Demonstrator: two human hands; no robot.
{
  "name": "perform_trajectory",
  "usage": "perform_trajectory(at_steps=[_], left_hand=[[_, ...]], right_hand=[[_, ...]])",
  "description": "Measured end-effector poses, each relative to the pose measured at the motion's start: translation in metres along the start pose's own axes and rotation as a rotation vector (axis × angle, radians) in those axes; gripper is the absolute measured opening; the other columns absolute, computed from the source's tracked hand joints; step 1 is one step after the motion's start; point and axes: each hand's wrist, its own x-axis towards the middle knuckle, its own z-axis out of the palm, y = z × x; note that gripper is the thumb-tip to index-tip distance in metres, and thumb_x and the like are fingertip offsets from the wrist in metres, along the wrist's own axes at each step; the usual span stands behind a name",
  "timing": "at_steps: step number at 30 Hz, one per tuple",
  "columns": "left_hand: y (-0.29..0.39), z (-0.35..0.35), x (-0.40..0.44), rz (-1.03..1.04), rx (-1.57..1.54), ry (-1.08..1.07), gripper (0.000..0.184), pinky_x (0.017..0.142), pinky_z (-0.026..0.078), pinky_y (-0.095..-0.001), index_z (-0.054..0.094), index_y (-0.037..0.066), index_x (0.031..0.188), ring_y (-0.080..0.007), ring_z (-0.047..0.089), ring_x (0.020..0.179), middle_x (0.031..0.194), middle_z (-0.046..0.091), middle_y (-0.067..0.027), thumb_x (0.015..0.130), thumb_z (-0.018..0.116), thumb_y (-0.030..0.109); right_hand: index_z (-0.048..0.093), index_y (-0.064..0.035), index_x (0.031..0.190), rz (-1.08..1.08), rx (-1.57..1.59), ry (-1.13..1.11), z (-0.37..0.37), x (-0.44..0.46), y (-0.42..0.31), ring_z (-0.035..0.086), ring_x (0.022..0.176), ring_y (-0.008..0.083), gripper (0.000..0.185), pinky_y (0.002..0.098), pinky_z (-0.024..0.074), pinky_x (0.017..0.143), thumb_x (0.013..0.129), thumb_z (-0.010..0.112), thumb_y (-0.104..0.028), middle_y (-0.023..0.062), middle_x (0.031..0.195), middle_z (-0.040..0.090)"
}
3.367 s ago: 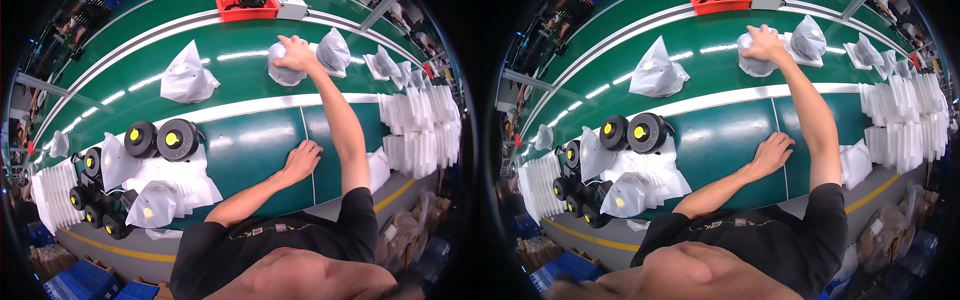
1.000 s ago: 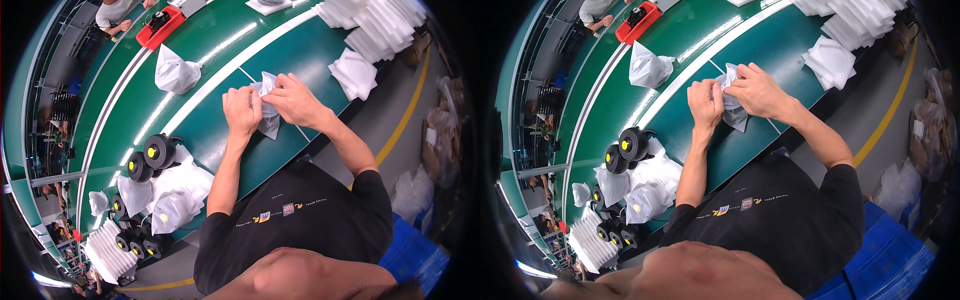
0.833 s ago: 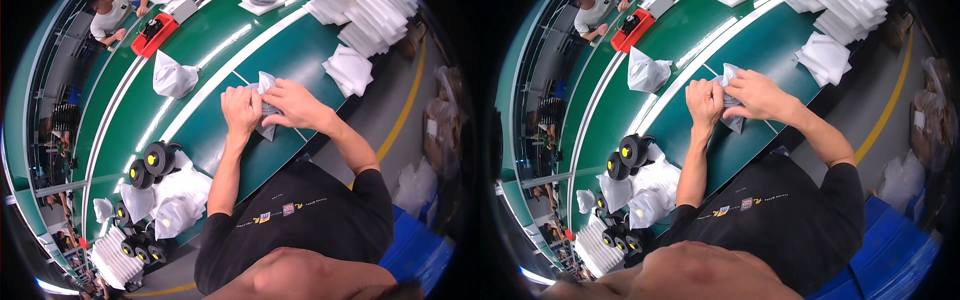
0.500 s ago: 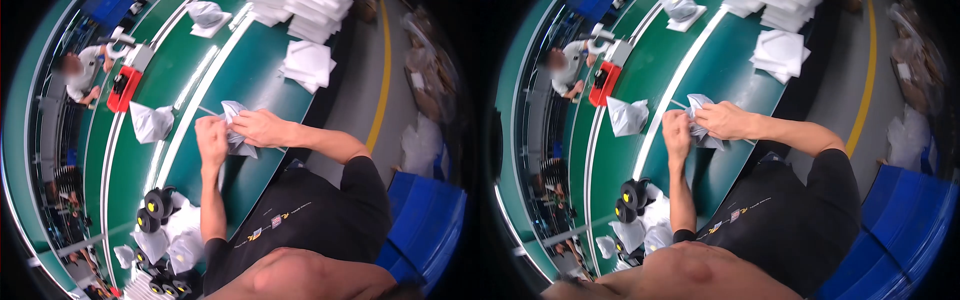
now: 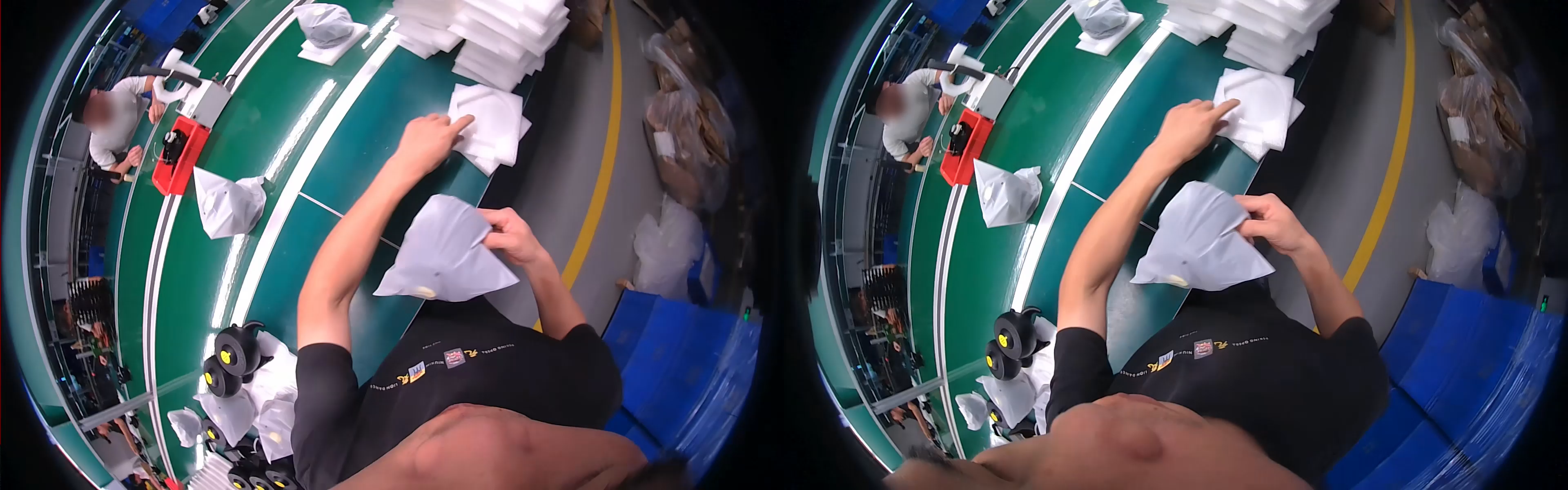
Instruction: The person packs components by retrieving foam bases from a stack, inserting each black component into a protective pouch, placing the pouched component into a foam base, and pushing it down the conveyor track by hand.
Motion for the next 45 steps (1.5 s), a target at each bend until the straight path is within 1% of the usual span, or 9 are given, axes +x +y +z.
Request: perform_trajectory(at_steps=[2,8,11,12,15,17,32,39,45], left_hand=[[-0.007,0.023,0.002,-0.017,0.004,-0.039,0.031,0.065,0.056,-0.0453,0.066,0.020,0.125,-0.0308,0.071,0.083,0.084,0.070,-0.0082,0.095,0.063,0.021],[-0.006,-0.044,-0.075,-0.291,0.081,0.099,0.027,0.062,0.055,-0.0451,0.066,0.018,0.120,-0.0302,0.071,0.083,0.085,0.073,-0.0068,0.094,0.063,0.016],[0.012,-0.078,-0.155,-0.505,0.146,0.017,0.027,0.062,0.055,-0.0462,0.067,0.016,0.120,-0.0302,0.072,0.081,0.083,0.072,-0.0082,0.094,0.063,0.015],[0.022,-0.083,-0.178,-0.580,0.155,-0.031,0.026,0.062,0.055,-0.0467,0.067,0.016,0.120,-0.0303,0.072,0.080,0.082,0.072,-0.0086,0.094,0.063,0.014],[0.055,-0.084,-0.226,-0.716,0.155,-0.113,0.024,0.061,0.055,-0.0470,0.068,0.015,0.118,-0.0304,0.072,0.078,0.081,0.072,-0.0090,0.095,0.064,0.015],[0.066,-0.070,-0.241,-0.747,0.110,-0.020,0.023,0.061,0.054,-0.0466,0.069,0.014,0.117,-0.0305,0.071,0.077,0.080,0.071,-0.0088,0.095,0.065,0.017],[0.066,-0.039,-0.263,-0.689,0.051,0.334,0.024,0.060,0.055,-0.0442,0.071,0.014,0.112,-0.0282,0.067,0.075,0.081,0.065,-0.0069,0.090,0.065,0.013],[0.064,-0.039,-0.269,-0.641,0.000,0.480,0.017,0.060,0.053,-0.0410,0.073,0.015,0.104,-0.0248,0.063,0.076,0.080,0.060,-0.0035,0.087,0.074,0.014],[0.065,-0.040,-0.269,-0.652,-0.026,0.492,0.015,0.063,0.053,-0.0404,0.070,0.012,0.097,-0.0261,0.063,0.079,0.083,0.061,-0.0046,0.083,0.075,0.011]], right_hand=[[0.067,0.0112,0.123,-0.023,0.206,-0.023,-0.017,-0.008,0.013,0.072,0.099,0.0139,0.034,0.0281,0.0583,0.087,0.090,0.060,0.004,0.0120,0.112,0.074],[0.046,-0.0034,0.151,-0.217,0.584,0.171,-0.031,-0.001,0.055,0.056,0.136,0.0245,0.056,0.0392,0.0568,0.099,0.108,0.053,-0.039,0.0099,0.147,0.059],[0.044,-0.0073,0.155,-0.139,0.653,0.112,-0.032,0.019,0.055,0.059,0.132,0.0257,0.058,0.0440,0.0570,0.100,0.109,0.047,-0.043,0.0103,0.150,0.057],[0.052,-0.0070,0.142,-0.064,0.818,-0.037,-0.043,0.027,0.064,0.066,0.099,0.0222,0.047,0.0334,0.0550,0.072,0.108,0.049,-0.039,0.0096,0.126,0.066],[0.056,-0.0063,0.125,0.097,0.746,0.024,-0.019,0.056,0.066,0.051,0.070,0.0173,0.033,0.0286,0.0377,0.055,0.106,0.052,-0.033,0.0067,0.098,0.061],[0.058,-0.0087,0.105,0.264,0.865,-0.028,-0.008,0.078,0.067,0.043,0.062,0.0145,0.006,0.0275,0.0338,0.053,0.101,0.053,-0.009,0.0034,0.083,0.055],[0.060,-0.0037,0.107,0.447,0.157,0.200,0.084,0.179,0.035,0.058,0.065,0.0114,0.010,0.0252,0.0423,0.054,0.102,0.063,-0.012,0.0040,0.087,0.062],[0.067,-0.0029,0.085,0.220,-1.191,-0.041,0.048,0.195,0.006,0.054,0.050,0.0116,0.031,0.0288,0.0359,0.043,0.094,0.074,-0.032,0.0044,0.067,0.066],[0.067,-0.0033,0.087,0.405,-1.271,-0.160,0.065,0.206,0.002,0.057,0.047,0.0128,0.022,0.0299,0.0386,0.042,0.092,0.057,-0.022,0.0059,0.064,0.066]])
